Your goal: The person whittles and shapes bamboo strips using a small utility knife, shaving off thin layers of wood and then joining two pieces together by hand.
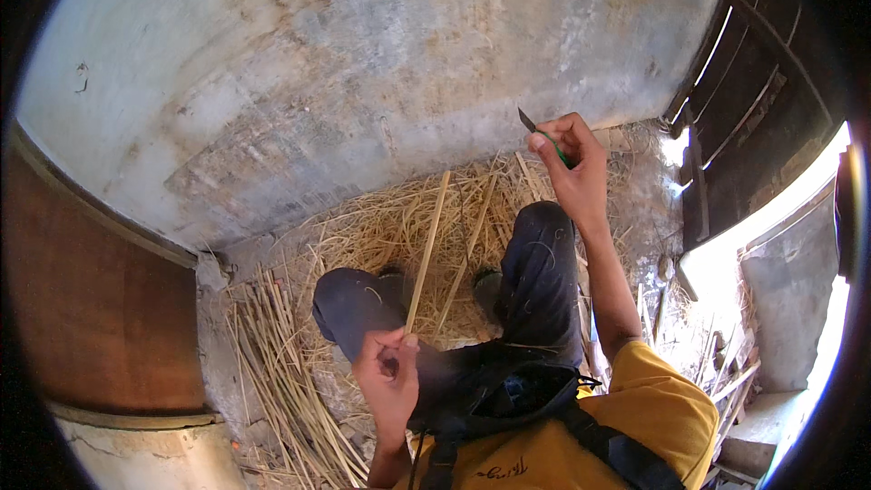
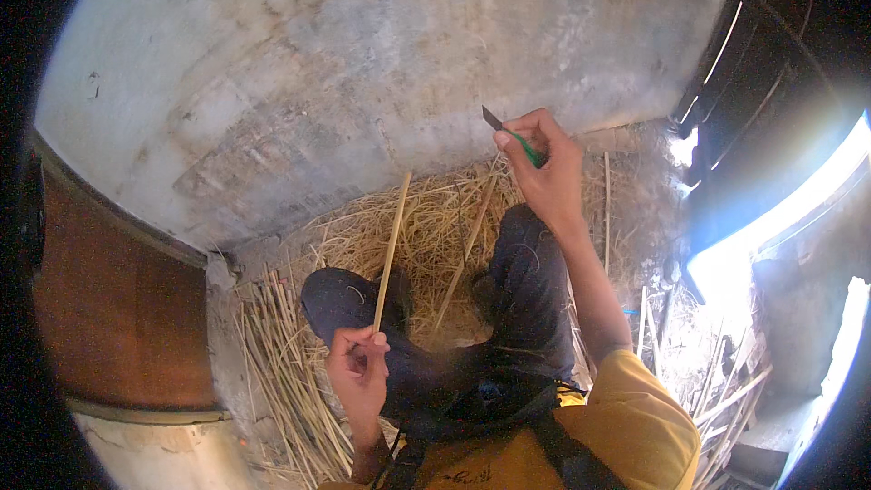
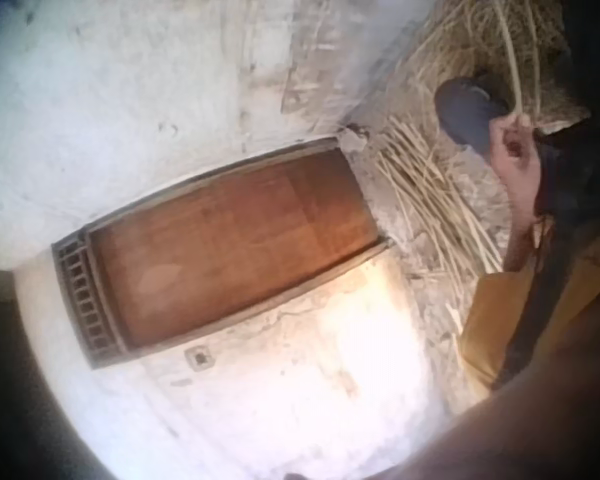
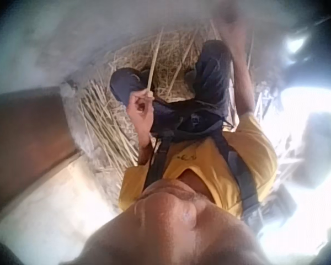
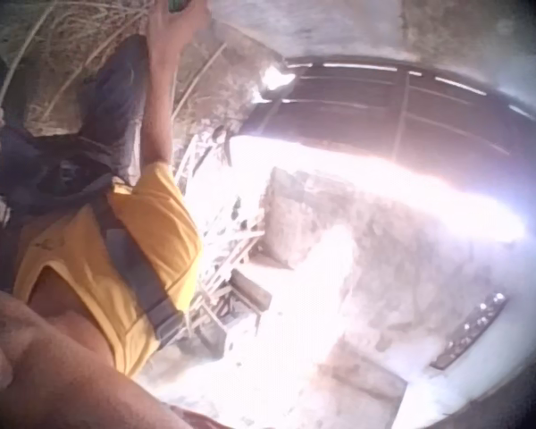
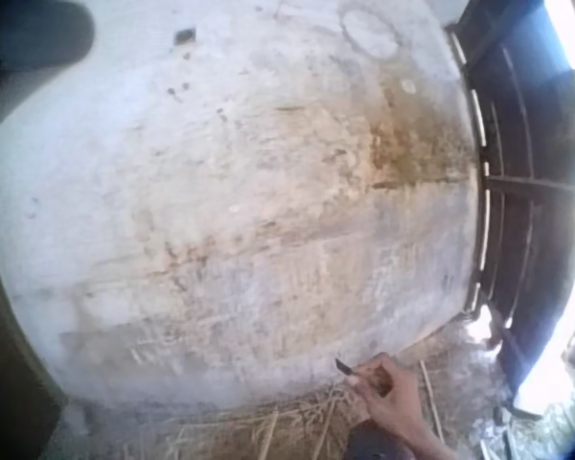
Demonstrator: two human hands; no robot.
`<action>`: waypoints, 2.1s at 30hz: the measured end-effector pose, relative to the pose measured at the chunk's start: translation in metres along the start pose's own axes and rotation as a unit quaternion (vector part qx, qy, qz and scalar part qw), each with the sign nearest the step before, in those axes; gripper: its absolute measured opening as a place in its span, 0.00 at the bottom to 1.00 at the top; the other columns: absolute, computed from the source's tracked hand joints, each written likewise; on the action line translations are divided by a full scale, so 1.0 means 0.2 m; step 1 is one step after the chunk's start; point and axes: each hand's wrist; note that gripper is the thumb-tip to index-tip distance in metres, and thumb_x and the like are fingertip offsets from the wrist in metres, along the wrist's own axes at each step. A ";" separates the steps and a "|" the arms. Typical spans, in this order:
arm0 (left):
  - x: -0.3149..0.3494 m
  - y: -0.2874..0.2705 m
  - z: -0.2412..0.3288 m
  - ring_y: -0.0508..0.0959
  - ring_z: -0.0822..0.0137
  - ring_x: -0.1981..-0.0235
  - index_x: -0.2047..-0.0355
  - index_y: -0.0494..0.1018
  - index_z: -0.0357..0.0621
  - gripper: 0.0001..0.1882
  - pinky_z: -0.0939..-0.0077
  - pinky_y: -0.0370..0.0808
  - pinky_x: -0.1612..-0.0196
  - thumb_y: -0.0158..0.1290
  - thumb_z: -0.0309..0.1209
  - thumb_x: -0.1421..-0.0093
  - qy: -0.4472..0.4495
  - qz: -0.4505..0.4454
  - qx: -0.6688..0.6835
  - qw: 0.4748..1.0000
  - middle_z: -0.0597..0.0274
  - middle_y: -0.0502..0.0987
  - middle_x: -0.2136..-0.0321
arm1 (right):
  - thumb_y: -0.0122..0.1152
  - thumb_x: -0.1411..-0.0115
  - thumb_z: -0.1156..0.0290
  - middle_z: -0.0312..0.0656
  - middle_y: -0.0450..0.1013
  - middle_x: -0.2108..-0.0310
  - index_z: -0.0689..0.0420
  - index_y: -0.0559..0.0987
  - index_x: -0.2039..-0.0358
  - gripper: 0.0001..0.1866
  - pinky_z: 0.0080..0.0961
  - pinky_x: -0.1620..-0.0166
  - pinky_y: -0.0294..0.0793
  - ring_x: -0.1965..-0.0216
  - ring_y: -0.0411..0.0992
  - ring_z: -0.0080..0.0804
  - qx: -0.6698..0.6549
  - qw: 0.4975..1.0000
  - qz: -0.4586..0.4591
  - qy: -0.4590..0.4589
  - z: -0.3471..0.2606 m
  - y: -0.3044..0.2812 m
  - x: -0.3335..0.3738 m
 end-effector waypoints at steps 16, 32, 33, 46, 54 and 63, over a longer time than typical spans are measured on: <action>-0.06 0.02 0.11 0.71 0.79 0.85 0.54 0.74 0.36 0.10 0.86 0.62 0.87 0.51 0.30 0.28 -0.075 -0.064 0.083 0.992 0.60 0.76 0.74 | 0.68 0.36 0.64 0.42 0.79 0.69 0.51 0.69 0.40 0.27 0.31 0.63 0.71 0.69 0.75 0.26 0.100 0.969 -0.200 0.108 -0.04 -0.08 0.06; -0.11 0.08 0.13 0.77 0.76 0.80 0.53 0.75 0.35 0.10 0.84 0.72 0.78 0.51 0.29 0.28 -0.082 -0.191 0.095 0.973 0.59 0.80 0.73 | 0.67 0.36 0.69 0.43 0.83 0.63 0.65 0.81 0.54 0.14 0.26 0.51 0.78 0.59 0.81 0.27 -0.235 0.904 -0.250 0.254 -0.23 0.10 0.17; -0.12 0.11 0.14 0.80 0.74 0.76 0.52 0.75 0.35 0.10 0.81 0.76 0.74 0.52 0.27 0.29 -0.026 -0.166 0.064 0.984 0.58 0.81 0.70 | 0.67 0.36 0.70 0.43 0.83 0.64 0.65 0.82 0.54 0.14 0.26 0.51 0.78 0.60 0.81 0.27 -0.239 0.903 -0.248 0.256 -0.23 0.10 0.18; -0.19 0.17 0.25 0.82 0.73 0.76 0.55 0.78 0.33 0.08 0.80 0.76 0.79 0.58 0.23 0.34 0.029 -0.101 -0.017 0.994 0.57 0.82 0.70 | 0.64 0.33 0.69 0.43 0.82 0.63 0.65 0.78 0.49 0.16 0.25 0.50 0.74 0.57 0.78 0.25 -0.227 0.899 -0.269 0.262 -0.33 0.08 0.20; -0.19 0.20 0.25 0.78 0.74 0.80 0.57 0.77 0.33 0.07 0.80 0.74 0.79 0.58 0.23 0.34 0.050 -0.075 0.043 0.995 0.56 0.81 0.71 | 0.70 0.38 0.72 0.37 0.75 0.65 0.59 0.74 0.58 0.13 0.28 0.54 0.73 0.62 0.76 0.30 -0.174 0.978 -0.112 0.011 -0.24 0.09 0.35; -0.18 0.21 0.28 0.78 0.74 0.81 0.57 0.76 0.33 0.07 0.82 0.73 0.83 0.57 0.24 0.33 0.020 -0.079 0.035 0.996 0.56 0.80 0.72 | 0.79 0.50 0.70 0.39 0.77 0.65 0.53 0.80 0.67 0.14 0.27 0.77 0.73 0.75 0.78 0.32 0.035 0.955 -0.186 -0.228 -0.24 0.09 0.40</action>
Point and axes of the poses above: each hand's wrist, its own x-axis away from the middle knuckle, its own y-axis out of the palm, z = x × y
